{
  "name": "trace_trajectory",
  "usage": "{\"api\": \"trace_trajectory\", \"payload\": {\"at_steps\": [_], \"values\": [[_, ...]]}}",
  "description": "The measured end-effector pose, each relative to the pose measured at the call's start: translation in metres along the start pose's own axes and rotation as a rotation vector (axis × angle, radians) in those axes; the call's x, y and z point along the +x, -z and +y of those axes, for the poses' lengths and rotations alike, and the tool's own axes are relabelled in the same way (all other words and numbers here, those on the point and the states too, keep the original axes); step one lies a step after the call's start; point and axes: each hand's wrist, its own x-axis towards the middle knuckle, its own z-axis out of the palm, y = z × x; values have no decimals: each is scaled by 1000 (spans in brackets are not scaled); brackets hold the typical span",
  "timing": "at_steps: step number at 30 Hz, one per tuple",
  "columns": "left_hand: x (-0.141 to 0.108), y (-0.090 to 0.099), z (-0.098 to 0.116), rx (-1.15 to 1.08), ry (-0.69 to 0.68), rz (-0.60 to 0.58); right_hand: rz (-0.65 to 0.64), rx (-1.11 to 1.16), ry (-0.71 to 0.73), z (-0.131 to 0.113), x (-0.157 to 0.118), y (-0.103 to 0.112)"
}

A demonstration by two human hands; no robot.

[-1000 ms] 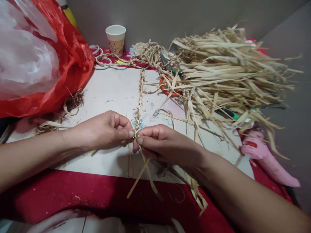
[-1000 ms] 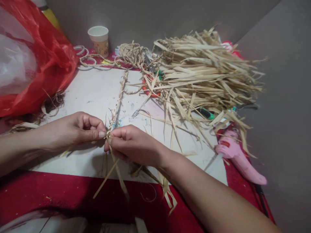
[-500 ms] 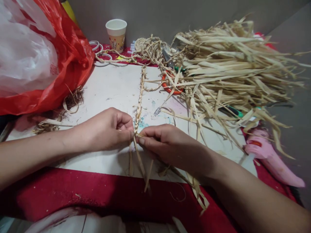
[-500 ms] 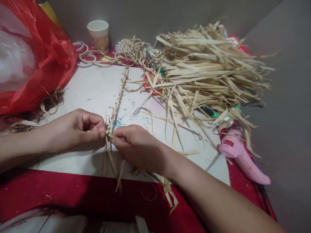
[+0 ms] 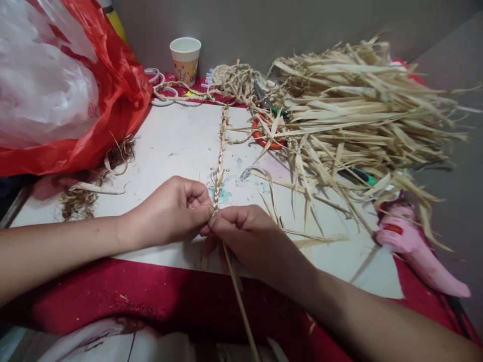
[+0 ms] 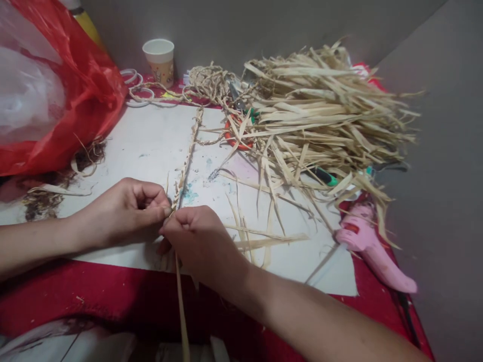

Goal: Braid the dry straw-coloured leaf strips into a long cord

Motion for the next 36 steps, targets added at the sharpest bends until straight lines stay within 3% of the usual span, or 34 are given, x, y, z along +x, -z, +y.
{"api": "trace_trajectory", "payload": {"at_steps": [5,12,17,21,23,26,29,31,36], "values": [[-1,1,0,-165,74,-22,178,-464,397,8,-1,-3],[1,-3,-1,-384,192,17,247,-947,457,7,-8,-6],[2,-3,4,-349,229,47,215,-1128,544,6,-15,-9],[2,3,2,-358,241,29,87,-883,546,-7,-25,4],[1,7,0,-384,247,6,160,-613,492,-13,-25,14],[0,12,0,-400,242,-21,243,-219,301,-17,-15,24],[-1,14,-1,-397,219,-34,0,26,89,-14,-1,25],[-1,13,-1,-385,195,-34,-171,101,25,-11,5,22],[-1,13,0,-293,150,-12,-321,301,-16,-6,11,20]]}}
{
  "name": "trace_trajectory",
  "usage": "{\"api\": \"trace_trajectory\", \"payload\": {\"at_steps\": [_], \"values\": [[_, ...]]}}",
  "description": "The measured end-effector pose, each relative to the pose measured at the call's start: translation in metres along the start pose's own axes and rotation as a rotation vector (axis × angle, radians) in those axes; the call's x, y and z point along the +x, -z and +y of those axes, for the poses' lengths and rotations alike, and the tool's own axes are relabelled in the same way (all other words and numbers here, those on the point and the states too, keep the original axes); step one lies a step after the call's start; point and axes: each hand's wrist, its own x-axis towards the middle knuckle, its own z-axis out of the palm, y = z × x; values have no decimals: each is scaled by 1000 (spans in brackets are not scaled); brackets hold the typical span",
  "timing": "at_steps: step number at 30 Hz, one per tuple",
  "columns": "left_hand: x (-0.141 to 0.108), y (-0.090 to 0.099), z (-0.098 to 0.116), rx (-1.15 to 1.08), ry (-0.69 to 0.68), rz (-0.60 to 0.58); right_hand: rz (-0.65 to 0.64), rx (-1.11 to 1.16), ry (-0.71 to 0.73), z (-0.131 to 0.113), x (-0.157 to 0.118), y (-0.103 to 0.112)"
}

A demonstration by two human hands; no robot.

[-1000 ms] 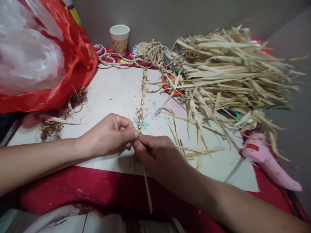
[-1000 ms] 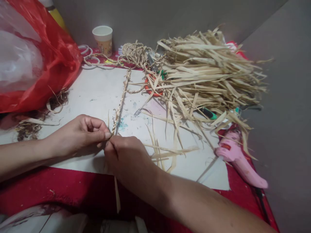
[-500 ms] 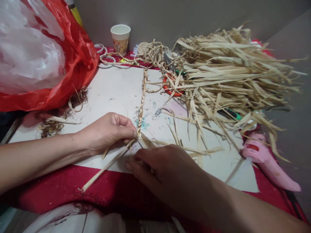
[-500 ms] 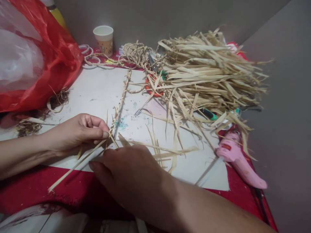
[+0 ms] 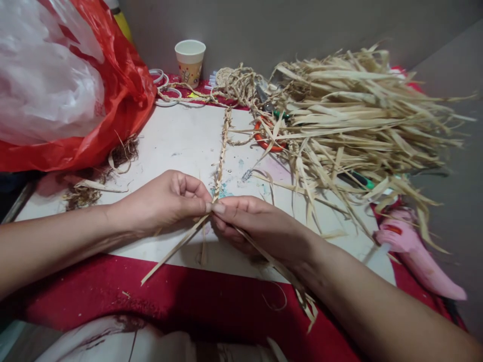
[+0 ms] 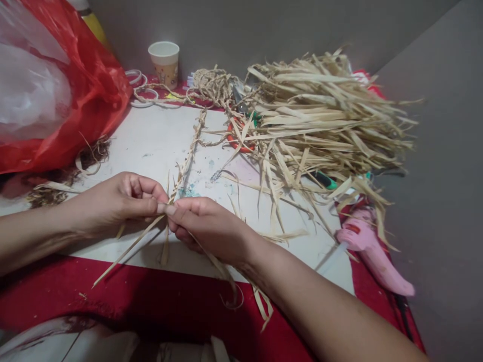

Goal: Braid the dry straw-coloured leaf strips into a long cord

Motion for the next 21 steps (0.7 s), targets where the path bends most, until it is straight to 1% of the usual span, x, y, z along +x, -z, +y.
{"api": "trace_trajectory", "payload": {"at_steps": [2,4,10,15,18,19,21], "values": [[-1,0,1,46,-25,-22,-28,45,-11,1,2,2],[-3,1,3,85,-40,-45,-26,50,2,3,4,4],[-10,2,8,215,-35,-43,118,-34,31,5,5,-3],[-14,1,11,389,-75,34,188,-137,84,7,4,-7],[-18,-6,9,495,-139,69,197,-149,95,6,3,-8],[-20,-9,8,569,-180,86,200,-145,89,6,3,-8],[-23,-15,3,801,-308,128,206,-135,65,5,1,-8]]}}
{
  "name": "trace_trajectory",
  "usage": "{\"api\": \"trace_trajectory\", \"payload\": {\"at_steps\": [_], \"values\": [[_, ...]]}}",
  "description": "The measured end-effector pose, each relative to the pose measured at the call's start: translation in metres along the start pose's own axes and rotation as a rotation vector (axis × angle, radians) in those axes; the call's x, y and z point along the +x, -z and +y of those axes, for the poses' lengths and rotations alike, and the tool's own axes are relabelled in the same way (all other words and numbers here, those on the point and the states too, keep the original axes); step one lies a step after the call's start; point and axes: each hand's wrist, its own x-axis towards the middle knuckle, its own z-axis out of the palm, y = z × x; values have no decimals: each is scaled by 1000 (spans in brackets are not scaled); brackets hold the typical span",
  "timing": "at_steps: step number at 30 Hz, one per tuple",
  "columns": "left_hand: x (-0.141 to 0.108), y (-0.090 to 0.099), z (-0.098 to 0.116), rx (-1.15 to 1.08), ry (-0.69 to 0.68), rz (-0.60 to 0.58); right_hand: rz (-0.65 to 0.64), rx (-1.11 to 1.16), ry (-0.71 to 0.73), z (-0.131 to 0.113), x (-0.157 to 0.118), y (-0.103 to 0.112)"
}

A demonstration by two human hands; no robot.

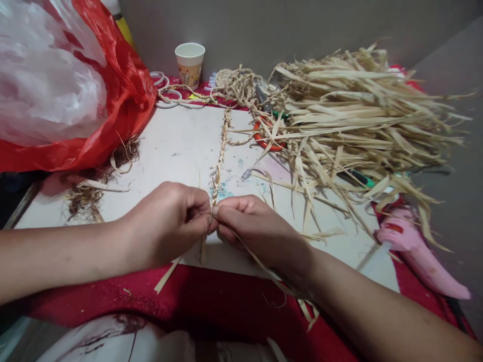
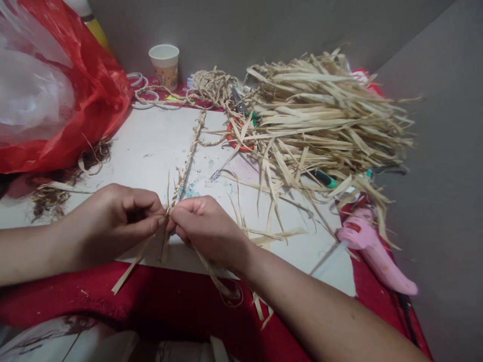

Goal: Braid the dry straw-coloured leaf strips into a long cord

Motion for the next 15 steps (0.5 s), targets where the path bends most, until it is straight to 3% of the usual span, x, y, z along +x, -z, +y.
{"api": "trace_trajectory", "payload": {"at_steps": [4,7,15], "values": [[-12,-15,-1,585,-311,123,-26,40,-61,0,-2,0],[-20,-26,-4,873,-479,237,-52,102,-98,-1,-2,0],[-28,-38,-1,1169,-560,331,-59,157,-91,0,-3,-4]]}}
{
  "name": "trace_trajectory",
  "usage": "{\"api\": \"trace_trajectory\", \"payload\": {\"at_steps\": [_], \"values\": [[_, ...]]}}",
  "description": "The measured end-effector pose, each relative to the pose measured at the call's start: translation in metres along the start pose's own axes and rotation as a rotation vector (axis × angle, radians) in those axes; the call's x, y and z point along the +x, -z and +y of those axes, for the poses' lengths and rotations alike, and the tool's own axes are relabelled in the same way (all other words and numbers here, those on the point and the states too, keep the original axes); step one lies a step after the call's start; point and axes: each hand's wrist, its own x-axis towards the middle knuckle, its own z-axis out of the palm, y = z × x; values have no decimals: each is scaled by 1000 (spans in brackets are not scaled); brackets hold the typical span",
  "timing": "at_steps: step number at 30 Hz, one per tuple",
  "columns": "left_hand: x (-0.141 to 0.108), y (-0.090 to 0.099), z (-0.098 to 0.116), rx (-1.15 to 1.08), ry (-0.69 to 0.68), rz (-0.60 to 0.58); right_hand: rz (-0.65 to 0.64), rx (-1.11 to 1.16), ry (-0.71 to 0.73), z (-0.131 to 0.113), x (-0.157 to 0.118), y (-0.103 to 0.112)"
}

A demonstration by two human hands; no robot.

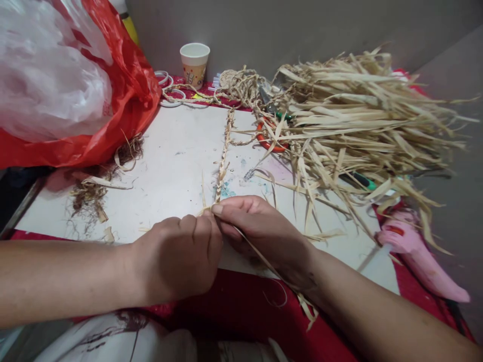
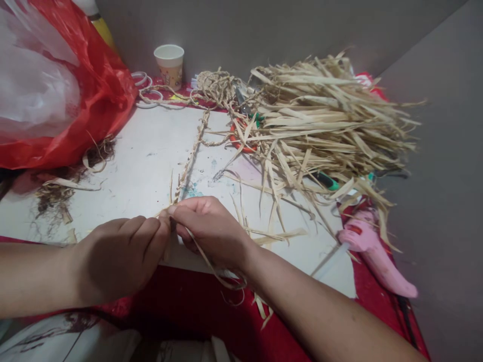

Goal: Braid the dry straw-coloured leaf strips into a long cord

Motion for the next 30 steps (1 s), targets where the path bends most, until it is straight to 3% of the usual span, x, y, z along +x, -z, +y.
{"api": "trace_trajectory", "payload": {"at_steps": [6,10,11,13,16,18,21,23,30], "values": [[-7,2,9,-52,-72,-31,6,-8,-6,1,1,2],[-21,17,0,-444,-158,-219,-13,-21,22,3,2,5],[-23,23,-7,-572,-124,-261,-19,-27,33,3,2,6],[-20,32,-27,-878,105,-315,-17,-43,53,4,2,8],[-5,31,-54,-1124,566,-161,-2,-61,68,3,2,7],[8,20,-62,-1306,706,-188,4,-67,76,2,1,6],[22,-2,-57,-1738,715,-423,12,-91,86,0,0,5],[26,-13,-50,-1905,709,-522,20,-127,85,-1,-1,5],[22,-18,-46,-1872,702,-535,58,-305,67,-5,-2,9]]}}
